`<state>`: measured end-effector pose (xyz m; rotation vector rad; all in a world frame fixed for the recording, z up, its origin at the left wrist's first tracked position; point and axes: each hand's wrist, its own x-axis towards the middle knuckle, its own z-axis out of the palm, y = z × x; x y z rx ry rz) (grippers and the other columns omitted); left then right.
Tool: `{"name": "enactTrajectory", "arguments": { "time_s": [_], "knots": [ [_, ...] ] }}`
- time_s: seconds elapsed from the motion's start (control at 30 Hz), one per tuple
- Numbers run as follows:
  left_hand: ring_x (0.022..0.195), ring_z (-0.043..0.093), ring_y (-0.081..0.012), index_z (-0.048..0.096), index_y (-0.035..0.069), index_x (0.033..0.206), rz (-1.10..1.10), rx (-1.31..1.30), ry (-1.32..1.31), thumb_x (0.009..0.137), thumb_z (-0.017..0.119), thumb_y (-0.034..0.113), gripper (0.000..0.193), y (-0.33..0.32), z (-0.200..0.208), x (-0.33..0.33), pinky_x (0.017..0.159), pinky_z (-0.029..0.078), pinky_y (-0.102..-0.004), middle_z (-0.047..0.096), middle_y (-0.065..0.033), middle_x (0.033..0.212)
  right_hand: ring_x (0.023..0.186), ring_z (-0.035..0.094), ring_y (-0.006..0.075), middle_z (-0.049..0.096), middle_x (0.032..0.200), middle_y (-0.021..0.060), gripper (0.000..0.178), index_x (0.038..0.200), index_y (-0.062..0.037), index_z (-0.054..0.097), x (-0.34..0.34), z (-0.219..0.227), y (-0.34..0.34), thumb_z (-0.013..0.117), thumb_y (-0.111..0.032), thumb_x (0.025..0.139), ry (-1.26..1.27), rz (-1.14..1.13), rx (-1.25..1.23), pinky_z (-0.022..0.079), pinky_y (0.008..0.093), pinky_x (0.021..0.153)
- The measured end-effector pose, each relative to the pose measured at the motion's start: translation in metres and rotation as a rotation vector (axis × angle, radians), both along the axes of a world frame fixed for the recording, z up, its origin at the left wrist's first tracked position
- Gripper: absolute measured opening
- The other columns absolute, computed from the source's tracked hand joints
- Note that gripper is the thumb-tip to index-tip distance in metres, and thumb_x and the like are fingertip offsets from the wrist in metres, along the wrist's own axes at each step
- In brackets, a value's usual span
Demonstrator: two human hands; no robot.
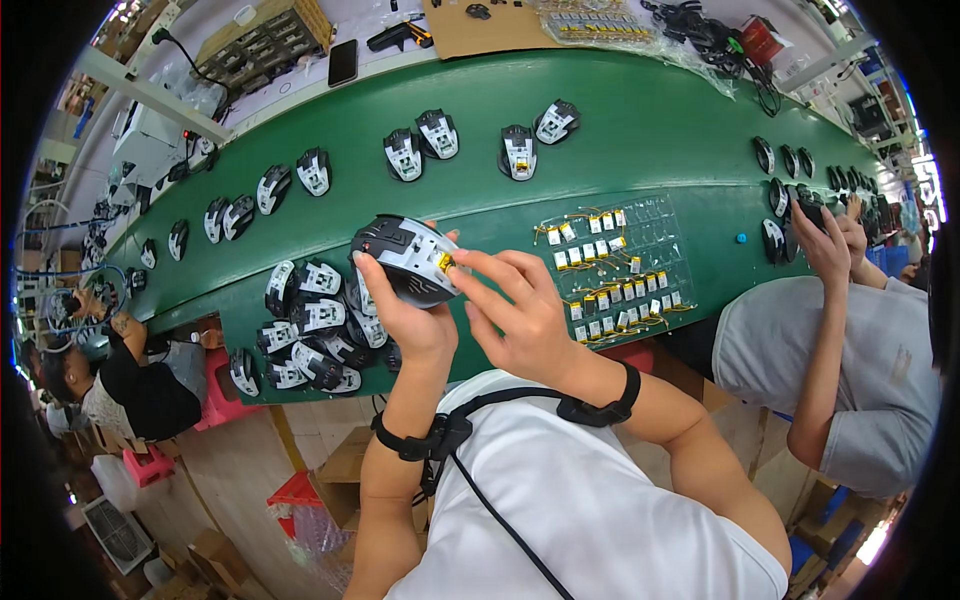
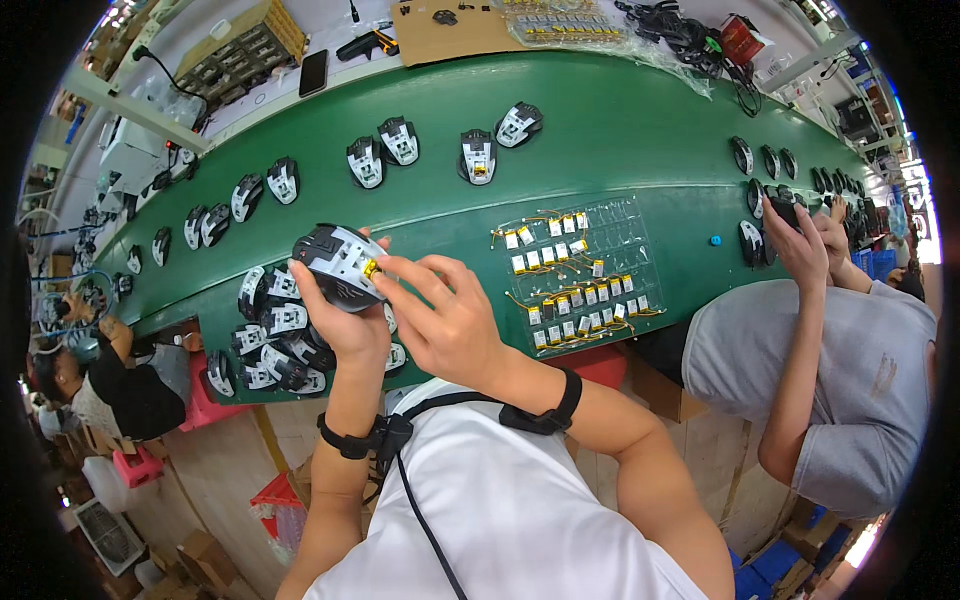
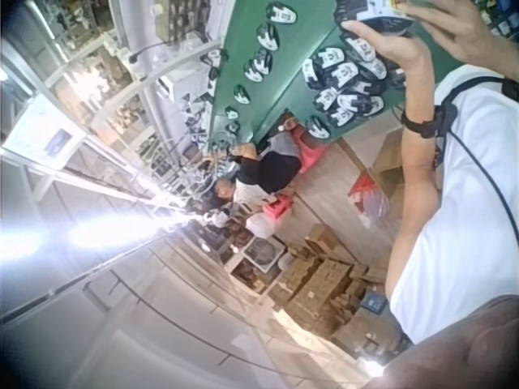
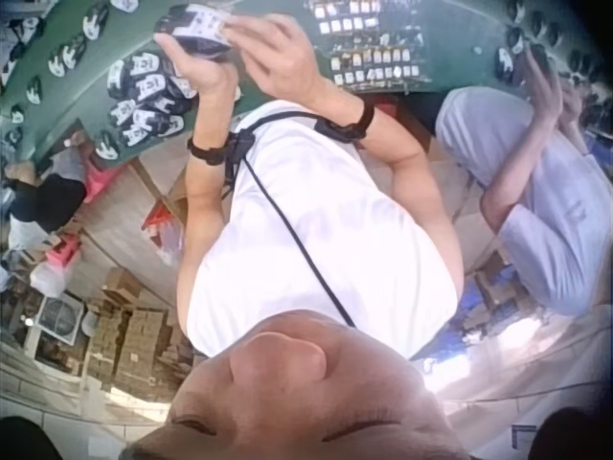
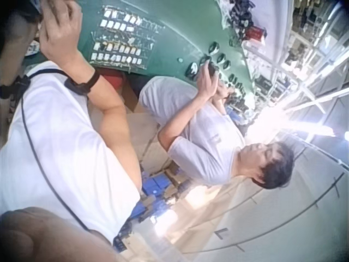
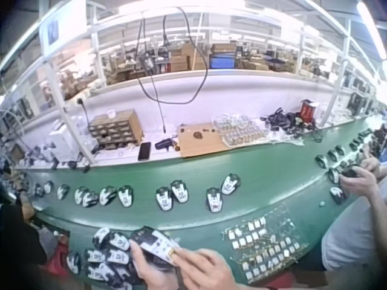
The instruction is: Assembling computer mice by attaching internal components and testing.
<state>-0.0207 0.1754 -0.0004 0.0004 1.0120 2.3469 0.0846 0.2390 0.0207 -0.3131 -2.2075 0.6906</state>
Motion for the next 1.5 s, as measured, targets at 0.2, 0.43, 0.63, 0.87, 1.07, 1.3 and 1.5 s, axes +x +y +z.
{"name": "enactTrajectory", "arguments": {
  "time_s": [0.2, 0.43, 0.63, 0.87, 1.07, 1.3, 1.5],
  "knots": [
    [0.085, 0.065, -0.0309, 0.055, 0.004, 0.108, -0.268, 0.006, -0.096, 0.098, 0.030, 0.054, 0.057, -0.006, -0.003, -0.002, 0.078, 0.052, -0.0408, 0.064, -0.0150, 0.095, 0.088, 0.057, 0.0272, 0.062, 0.106, 0.0062, 0.042, 0.104, -0.0034, 0.064, 0.012, -0.015, 0.005, 0.064, 0.003, 0.063, 0.007, 0.077, 0.066, 0.048, 0.0366, 0.076],
    [0.081, 0.065, -0.0300, 0.057, 0.003, 0.105, -0.366, -0.095, -0.156, 0.097, 0.032, 0.055, 0.058, -0.006, -0.002, -0.003, 0.075, 0.052, -0.0401, 0.065, -0.0155, 0.092, 0.080, 0.058, 0.0252, 0.066, 0.095, 0.0051, 0.044, 0.106, -0.0049, 0.061, 0.019, -0.015, 0.009, 0.059, 0.009, 0.064, 0.029, 0.139, -0.039, 0.046, 0.0349, 0.069],
    [0.082, 0.065, -0.0296, 0.056, 0.002, 0.105, -0.399, -0.121, -0.229, 0.097, 0.032, 0.055, 0.059, -0.003, -0.012, -0.005, 0.074, 0.052, -0.0399, 0.065, -0.0162, 0.093, 0.082, 0.058, 0.0265, 0.065, 0.097, 0.0053, 0.044, 0.106, -0.0050, 0.061, 0.015, -0.016, 0.019, 0.059, 0.007, 0.065, -0.034, 0.184, -0.049, 0.046, 0.0364, 0.069],
    [0.086, 0.065, -0.0298, 0.056, 0.003, 0.108, -0.384, -0.150, -0.179, 0.096, 0.031, 0.055, 0.060, -0.004, -0.020, -0.005, 0.078, 0.053, -0.0407, 0.065, -0.0156, 0.096, 0.091, 0.058, 0.0288, 0.064, 0.106, 0.0095, 0.043, 0.112, -0.0024, 0.057, 0.016, -0.014, -0.006, 0.056, 0.006, 0.070, -0.138, 0.054, -0.033, 0.047, 0.0370, 0.077],
    [0.096, 0.064, -0.0304, 0.056, 0.003, 0.111, -0.545, -0.119, -0.175, 0.095, 0.033, 0.048, 0.053, 0.007, -0.042, -0.030, 0.086, 0.051, -0.0431, 0.063, -0.0202, 0.111, 0.091, 0.064, 0.0198, 0.067, 0.100, 0.0085, 0.029, 0.110, -0.0017, 0.057, 0.017, -0.033, 0.012, 0.055, 0.001, 0.081, -0.030, 0.120, -0.876, 0.049, 0.0299, 0.077],
    [0.095, 0.063, -0.0260, 0.056, 0.002, 0.114, -0.579, -0.315, -0.221, 0.089, 0.051, 0.030, 0.038, 0.057, -0.132, -0.081, 0.086, 0.050, -0.0443, 0.065, -0.0112, 0.103, 0.087, 0.065, 0.0172, 0.068, 0.096, 0.0087, 0.024, 0.107, -0.0022, 0.059, 0.046, -0.087, 0.014, 0.059, -0.007, 0.083, -0.432, 0.102, -0.732, 0.049, 0.0290, 0.074],
    [0.094, 0.061, -0.0205, 0.047, -0.002, 0.113, -0.496, -0.409, 0.002, 0.084, 0.063, 0.006, 0.034, 0.139, -0.153, -0.102, 0.080, 0.052, -0.0393, 0.060, -0.0110, 0.101, 0.087, 0.063, 0.0263, 0.066, 0.089, 0.0112, 0.019, 0.099, -0.0034, 0.061, 0.064, -0.108, 0.018, 0.059, -0.012, 0.082, -0.531, -0.028, -0.585, 0.048, 0.0373, 0.080]
  ]
}}
